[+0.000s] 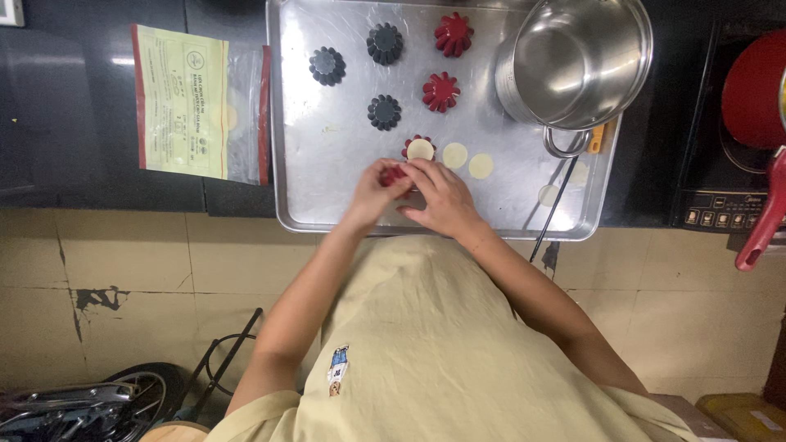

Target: The person presses round dough pieces into flower-shaped plastic molds, presses the mold halves together, then opens the molds and removes the shaped pastries, placing the formed pieces back on the metal tray. They repeat this for several molds, at one point using a small stick to help release a pastry from a mold.

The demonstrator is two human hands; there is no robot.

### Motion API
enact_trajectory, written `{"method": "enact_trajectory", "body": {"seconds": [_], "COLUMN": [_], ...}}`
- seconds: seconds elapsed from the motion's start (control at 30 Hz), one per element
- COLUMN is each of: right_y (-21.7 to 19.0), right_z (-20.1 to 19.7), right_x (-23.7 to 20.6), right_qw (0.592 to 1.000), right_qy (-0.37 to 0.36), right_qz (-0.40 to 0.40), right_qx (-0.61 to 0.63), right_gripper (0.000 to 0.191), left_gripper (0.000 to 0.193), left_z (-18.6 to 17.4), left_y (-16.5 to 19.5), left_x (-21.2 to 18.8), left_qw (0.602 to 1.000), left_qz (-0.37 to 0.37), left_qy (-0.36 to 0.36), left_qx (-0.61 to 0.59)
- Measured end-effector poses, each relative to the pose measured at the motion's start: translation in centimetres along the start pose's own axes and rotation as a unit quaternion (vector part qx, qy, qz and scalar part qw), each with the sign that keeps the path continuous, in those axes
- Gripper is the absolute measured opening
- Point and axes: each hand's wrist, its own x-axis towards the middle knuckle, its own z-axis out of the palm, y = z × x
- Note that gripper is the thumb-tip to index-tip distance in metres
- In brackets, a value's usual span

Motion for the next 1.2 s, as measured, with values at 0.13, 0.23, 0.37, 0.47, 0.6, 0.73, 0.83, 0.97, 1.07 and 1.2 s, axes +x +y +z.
{"method": "enact_trajectory", "body": {"seconds": [0.13,0.23,0.37,0.47,0.6,0.73,0.83,0.97,1.07,1.2], "right_y": [-0.2,-0.1,0.2,0.2,0.9,2.0,2.3,2.3,2.3,2.3], "right_z": [-0.5,-1.0,-1.7,-1.8,-2.3,-2.2,-1.3,-0.2,0.4,0.6], "right_x": [-0.1,-0.9,-1.4,-1.6,-2.4,-2.9,-2.9,-2.2,-1.9,-1.6], "right_qw": [0.999,0.997,0.995,0.993,0.995,0.987,0.980,0.976,0.972,0.965], "right_qy": [0.006,-0.010,-0.045,-0.070,-0.051,-0.079,-0.115,-0.107,-0.118,-0.134], "right_qz": [0.022,0.071,0.079,0.081,0.076,0.140,0.161,0.182,0.191,0.213], "right_qx": [-0.038,-0.021,-0.040,-0.057,-0.045,0.025,-0.008,-0.056,-0.076,-0.078], "right_gripper": [0.068,0.066,0.068,0.069,0.069,0.063,0.070,0.076,0.078,0.078], "left_gripper": [0.029,0.030,0.033,0.035,0.033,0.023,0.020,0.023,0.022,0.023], "left_z": [2.4,3.1,3.5,3.9,3.5,1.5,1.3,1.8,2.2,2.3], "left_y": [-0.6,-0.5,-0.7,-0.9,-0.5,1.3,2.6,3.9,4.1,3.9], "left_x": [-0.5,-0.5,-0.5,-0.5,-0.1,1.2,2.8,4.2,4.2,4.2], "left_qw": [1.000,1.000,0.999,0.999,0.993,0.944,0.928,0.934,0.934,0.930], "left_qz": [-0.006,-0.003,-0.012,-0.033,-0.016,0.145,0.183,0.106,0.073,0.114], "left_qy": [0.010,-0.019,-0.046,-0.031,-0.097,0.081,0.117,0.107,0.104,0.113], "left_qx": [-0.003,-0.010,-0.023,-0.023,-0.059,0.285,0.302,0.324,0.334,0.330]}}
